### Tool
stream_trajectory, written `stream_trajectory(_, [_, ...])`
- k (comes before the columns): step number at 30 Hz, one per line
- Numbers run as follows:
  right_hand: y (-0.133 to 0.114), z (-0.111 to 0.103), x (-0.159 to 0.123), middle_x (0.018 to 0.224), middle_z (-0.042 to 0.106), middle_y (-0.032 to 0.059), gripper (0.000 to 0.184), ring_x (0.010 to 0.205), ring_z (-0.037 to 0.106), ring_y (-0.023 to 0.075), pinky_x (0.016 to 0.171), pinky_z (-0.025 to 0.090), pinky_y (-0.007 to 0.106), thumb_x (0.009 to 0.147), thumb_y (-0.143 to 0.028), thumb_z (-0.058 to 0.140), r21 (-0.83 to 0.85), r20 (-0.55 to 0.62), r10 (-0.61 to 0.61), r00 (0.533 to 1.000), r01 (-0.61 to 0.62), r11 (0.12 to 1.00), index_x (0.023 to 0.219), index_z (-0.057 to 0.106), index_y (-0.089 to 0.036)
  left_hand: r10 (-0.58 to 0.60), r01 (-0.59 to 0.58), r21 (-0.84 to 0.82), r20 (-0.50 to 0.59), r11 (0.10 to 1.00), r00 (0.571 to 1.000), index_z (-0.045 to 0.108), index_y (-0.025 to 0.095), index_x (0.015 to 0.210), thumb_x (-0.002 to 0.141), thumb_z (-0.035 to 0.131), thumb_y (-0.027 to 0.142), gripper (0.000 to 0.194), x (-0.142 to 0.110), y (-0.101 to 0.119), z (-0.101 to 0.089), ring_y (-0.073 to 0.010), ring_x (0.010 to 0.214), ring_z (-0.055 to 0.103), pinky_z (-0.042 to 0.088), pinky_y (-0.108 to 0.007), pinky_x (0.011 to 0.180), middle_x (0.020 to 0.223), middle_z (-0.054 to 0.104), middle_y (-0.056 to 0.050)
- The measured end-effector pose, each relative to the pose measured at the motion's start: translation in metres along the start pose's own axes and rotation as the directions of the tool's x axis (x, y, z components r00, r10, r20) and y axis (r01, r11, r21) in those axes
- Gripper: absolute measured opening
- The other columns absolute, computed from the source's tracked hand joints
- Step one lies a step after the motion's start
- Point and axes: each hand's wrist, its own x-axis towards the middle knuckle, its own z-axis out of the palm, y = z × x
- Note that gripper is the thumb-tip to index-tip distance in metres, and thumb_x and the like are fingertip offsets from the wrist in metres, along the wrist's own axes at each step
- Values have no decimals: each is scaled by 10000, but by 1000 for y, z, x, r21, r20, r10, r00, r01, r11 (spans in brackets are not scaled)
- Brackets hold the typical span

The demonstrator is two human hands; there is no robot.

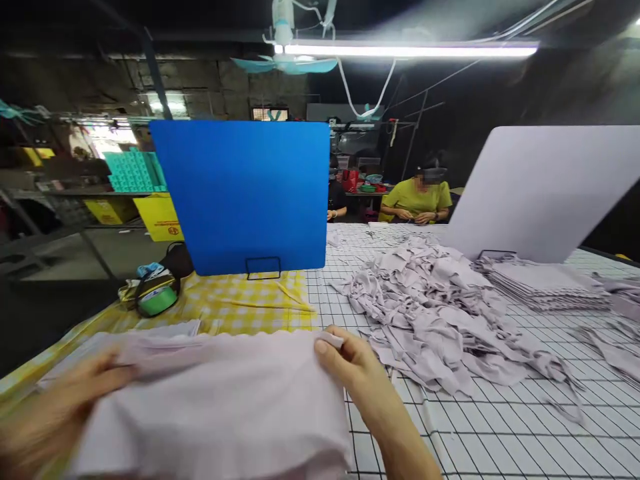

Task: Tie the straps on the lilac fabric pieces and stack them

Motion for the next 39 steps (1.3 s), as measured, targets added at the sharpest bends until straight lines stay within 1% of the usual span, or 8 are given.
stream_trajectory(2, [44,6,30,667,539,7,350,631,499,150,557,404,247,672,-520,599,-55,-58,82,995,-86,995,710,547,-176,-86,92,-26,183,995,979,658,191,951,484,771,398,524,23,-33,16,-282,878,613,495,-373,741,866,698,-45])
stream_trajectory(6, [125,12,64,563,516,1,318,564,474,157,541,382,274,597,-491,529,-242,-197,144,970,-191,951,588,514,-173,-116,114,20,184,993,976,647,121,786,443,780,373,446,61,-99,44,-231,788,606,469,-319,740,750,669,-49])
stream_trajectory(9, [152,12,72,529,478,-10,292,557,449,158,550,361,283,602,-483,483,-329,-300,90,950,-191,925,529,428,-206,-178,205,-68,281,976,943,629,122,773,488,770,403,425,75,-120,49,-205,748,599,455,-305,728,746,666,-51])
stream_trajectory(14, [149,16,83,609,565,9,302,616,495,178,597,381,280,718,-488,421,-455,-353,-28,935,-145,878,600,453,-212,-146,242,-263,339,934,929,586,150,802,573,754,385,368,90,-112,40,-185,788,598,442,-292,760,807,662,-55])
stream_trajectory(17, [144,19,94,683,624,25,338,666,536,189,628,396,271,780,-500,394,-528,-339,-69,938,-129,840,672,520,-206,-35,101,-279,232,955,972,549,171,858,600,725,407,392,103,-109,37,-170,764,592,441,-281,731,806,642,-32])
stream_trajectory(22, [150,25,111,780,677,54,313,745,588,218,640,387,278,842,-423,384,-690,-309,-41,950,-194,697,795,609,-212,116,-94,287,-61,953,991,485,164,692,675,617,362,239,128,-123,46,-135,587,513,369,-240,572,613,527,30])
stream_trajectory(28, [162,28,115,754,669,107,295,729,598,272,597,341,313,879,-391,375,-846,-312,44,949,-299,441,829,601,-208,165,-53,478,-194,877,967,465,177,607,729,568,239,171,134,-134,53,-115,512,413,247,-231,532,497,380,68])
stream_trajectory(39, [149,23,131,787,669,133,399,786,614,280,585,374,307,883,-457,336,-873,-361,174,916,-397,284,733,599,-197,194,-2,831,-128,556,973,526,171,1012,907,381,217,185,134,-135,59,-217,863,623,375,-274,659,978,662,-96])
